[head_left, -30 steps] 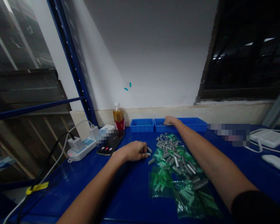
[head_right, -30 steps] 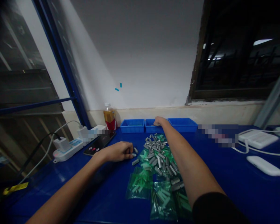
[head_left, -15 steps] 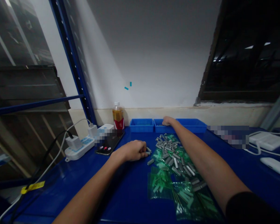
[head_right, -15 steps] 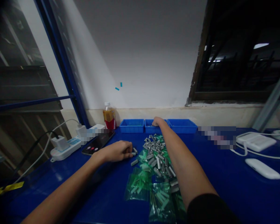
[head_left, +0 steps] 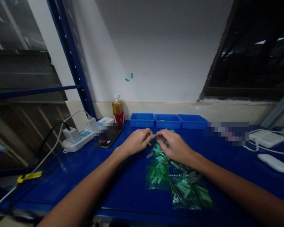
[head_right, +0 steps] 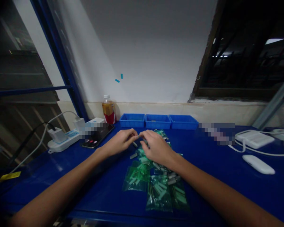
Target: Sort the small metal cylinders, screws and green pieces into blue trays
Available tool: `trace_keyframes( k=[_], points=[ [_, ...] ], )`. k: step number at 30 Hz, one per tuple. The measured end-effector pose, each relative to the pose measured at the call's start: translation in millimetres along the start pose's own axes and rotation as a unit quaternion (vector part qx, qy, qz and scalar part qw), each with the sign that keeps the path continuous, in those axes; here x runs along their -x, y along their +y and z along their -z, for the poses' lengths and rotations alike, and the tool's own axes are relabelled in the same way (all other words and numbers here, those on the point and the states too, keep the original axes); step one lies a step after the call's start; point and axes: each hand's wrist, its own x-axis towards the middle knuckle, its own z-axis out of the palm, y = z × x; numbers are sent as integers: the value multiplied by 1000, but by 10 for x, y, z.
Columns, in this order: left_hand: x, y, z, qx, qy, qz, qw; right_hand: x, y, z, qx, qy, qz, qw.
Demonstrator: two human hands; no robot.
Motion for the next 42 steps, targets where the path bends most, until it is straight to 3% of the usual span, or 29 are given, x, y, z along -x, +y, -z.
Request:
trace_keyframes(
  k=[5,12,18,24,32,42],
  points=[
    [-9,93,-40,18,-46,-27,998,149,-60,92,44,23,-4,999],
    [4,132,-8,-4,-58,-30,998,121,-29,119,69,-17,-10,997],
    [25,164,-21,51,4,-57,997,142,-12,42,12,30,-77,996],
    [22,149,-96,22,70,-64,995,133,1,44,-51,27,-103,993],
    [17,191,-114,3,41,-42,998,158,-54,61,20,33,-29,999],
    [42,190,-147,46,79,-53,994,144,-33,44,-60,91,-65,992]
  ],
)
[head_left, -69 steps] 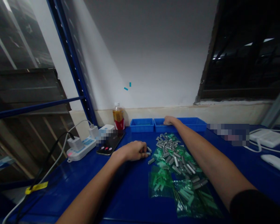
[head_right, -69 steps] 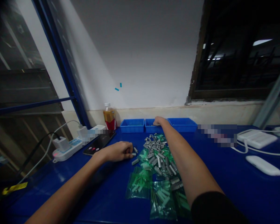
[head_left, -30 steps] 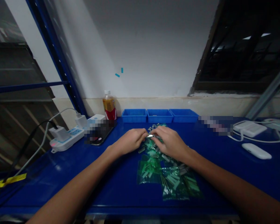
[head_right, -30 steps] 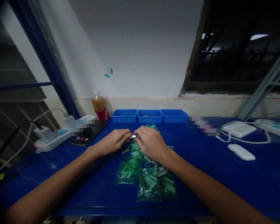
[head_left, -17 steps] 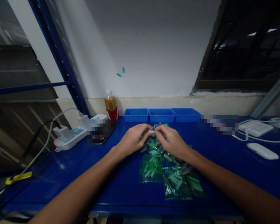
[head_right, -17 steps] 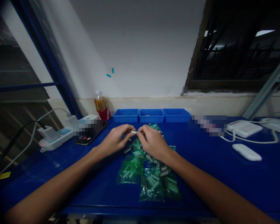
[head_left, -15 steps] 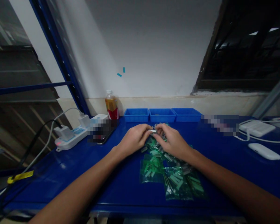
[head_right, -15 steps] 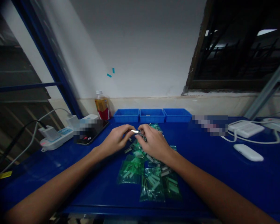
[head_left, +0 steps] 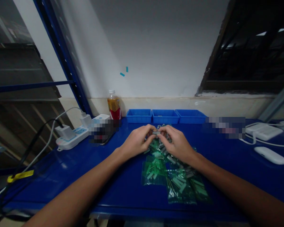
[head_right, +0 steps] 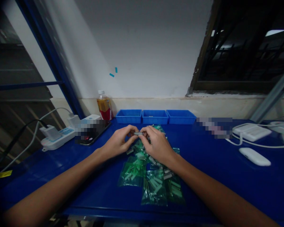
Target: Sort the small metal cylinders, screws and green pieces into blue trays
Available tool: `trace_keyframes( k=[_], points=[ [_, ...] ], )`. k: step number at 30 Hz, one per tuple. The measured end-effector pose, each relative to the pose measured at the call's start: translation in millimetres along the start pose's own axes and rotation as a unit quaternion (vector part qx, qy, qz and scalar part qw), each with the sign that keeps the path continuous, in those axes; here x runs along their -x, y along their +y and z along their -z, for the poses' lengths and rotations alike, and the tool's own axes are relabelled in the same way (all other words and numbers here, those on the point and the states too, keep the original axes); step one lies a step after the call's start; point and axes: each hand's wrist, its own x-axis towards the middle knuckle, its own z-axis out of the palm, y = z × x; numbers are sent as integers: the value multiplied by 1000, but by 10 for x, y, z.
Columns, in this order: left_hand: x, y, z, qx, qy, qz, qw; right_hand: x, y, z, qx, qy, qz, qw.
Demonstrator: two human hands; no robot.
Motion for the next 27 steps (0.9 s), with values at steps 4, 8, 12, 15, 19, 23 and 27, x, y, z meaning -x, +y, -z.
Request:
trace_keyframes(
  k=[4,8,12,15,19,23,27],
  points=[
    [5,41,-18,-1,9,27,1000,-6,-80,-13,-36,68,-11,997],
    [6,83,-23,12,32,42,999,-18,-164,-4,-40,103,-12,994],
    [11,89,-49,27,29,39,998,-15,-182,-4,-55,125,-13,991],
    [15,82,-84,39,21,39,998,-6,-170,-6,-55,120,-6,991],
    [15,79,-109,66,15,46,997,2,-156,-4,-53,110,-4,992],
    [15,86,-107,92,8,54,994,7,-161,0,-49,114,25,992],
    [22,107,-112,108,-2,57,993,10,-181,15,-40,124,36,991]
  ],
)
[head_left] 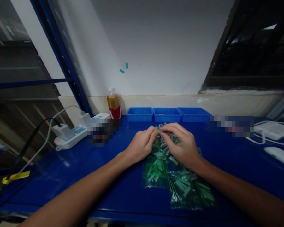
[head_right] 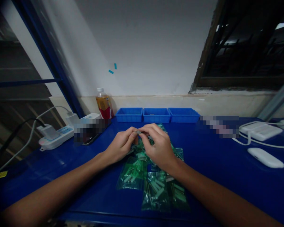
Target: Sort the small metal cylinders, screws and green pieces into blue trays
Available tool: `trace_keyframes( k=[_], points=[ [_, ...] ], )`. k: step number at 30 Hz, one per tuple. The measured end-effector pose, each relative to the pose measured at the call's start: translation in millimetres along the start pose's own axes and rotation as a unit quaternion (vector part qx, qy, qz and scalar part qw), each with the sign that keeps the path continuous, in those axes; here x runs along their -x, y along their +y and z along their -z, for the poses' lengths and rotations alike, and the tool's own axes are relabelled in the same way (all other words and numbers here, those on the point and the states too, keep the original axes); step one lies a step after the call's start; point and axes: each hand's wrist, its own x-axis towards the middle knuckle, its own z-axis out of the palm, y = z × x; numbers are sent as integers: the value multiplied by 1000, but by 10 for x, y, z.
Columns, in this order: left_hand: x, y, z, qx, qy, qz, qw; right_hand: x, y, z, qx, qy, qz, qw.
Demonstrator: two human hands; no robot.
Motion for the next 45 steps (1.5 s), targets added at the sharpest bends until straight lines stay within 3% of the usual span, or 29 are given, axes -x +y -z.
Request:
trace_keyframes(
  k=[9,18,24,30,36,39,41,45],
  points=[
    [-4,9,-17,-8,-8,7,1000,4,18,16,-20,-4,-9,1000],
    [6,-7,27,-88,48,-35,994,-2,39,-5,-36,-5,-69,997],
    [-15,-36,58,-138,30,-42,989,14,98,7,15,-66,-11,998],
    [-35,-33,125,-184,-16,-49,982,-32,144,27,72,-89,59,992],
    [-63,-44,202,-209,-8,-25,978,-111,200,-27,103,-141,101,979],
    [-68,-113,247,-230,-32,-12,973,-270,341,-23,148,-147,69,976],
    [-58,-190,286,-245,-69,-6,967,-469,507,-20,210,-165,-2,964],
    [-27,-344,354,-240,-168,-1,956,-961,962,-93,306,-243,-148,909]
  ],
)
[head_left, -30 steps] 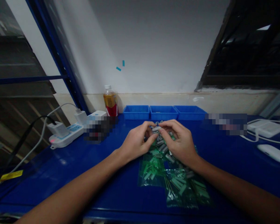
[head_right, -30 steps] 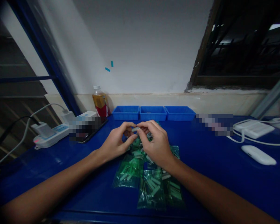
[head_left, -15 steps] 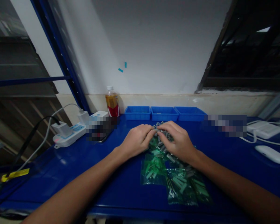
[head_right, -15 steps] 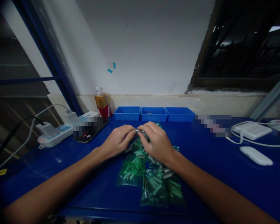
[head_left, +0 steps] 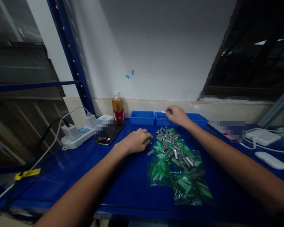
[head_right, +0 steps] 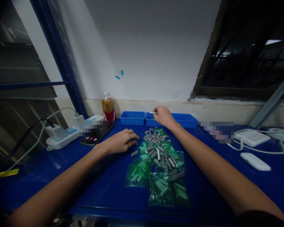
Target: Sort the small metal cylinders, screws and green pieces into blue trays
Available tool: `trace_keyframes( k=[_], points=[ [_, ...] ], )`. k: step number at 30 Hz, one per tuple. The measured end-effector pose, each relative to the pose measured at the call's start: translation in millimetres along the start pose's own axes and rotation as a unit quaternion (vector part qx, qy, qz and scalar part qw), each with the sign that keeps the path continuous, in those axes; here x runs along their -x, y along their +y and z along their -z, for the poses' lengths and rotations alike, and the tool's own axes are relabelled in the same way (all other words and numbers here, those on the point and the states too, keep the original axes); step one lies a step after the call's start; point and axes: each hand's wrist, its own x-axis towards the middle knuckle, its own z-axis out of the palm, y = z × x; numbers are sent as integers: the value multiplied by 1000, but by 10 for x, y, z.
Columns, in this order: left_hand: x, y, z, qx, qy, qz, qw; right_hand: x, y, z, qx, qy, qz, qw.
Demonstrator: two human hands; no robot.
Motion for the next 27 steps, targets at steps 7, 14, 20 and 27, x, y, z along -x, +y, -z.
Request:
trace_keyframes(
  k=[7,14,20,27],
  points=[
    [11,-38,3,3,-48,32,998,-670,244,-350,38,-148,-93,984],
    [16,11,12,4,-29,46,999,-819,296,-629,66,-230,-137,961],
    [16,4,-20,-4,-24,26,999,-883,311,-753,72,-243,-149,956],
    [8,16,-4,-5,-29,41,999,-894,366,-817,67,-241,-164,954]
  ],
)
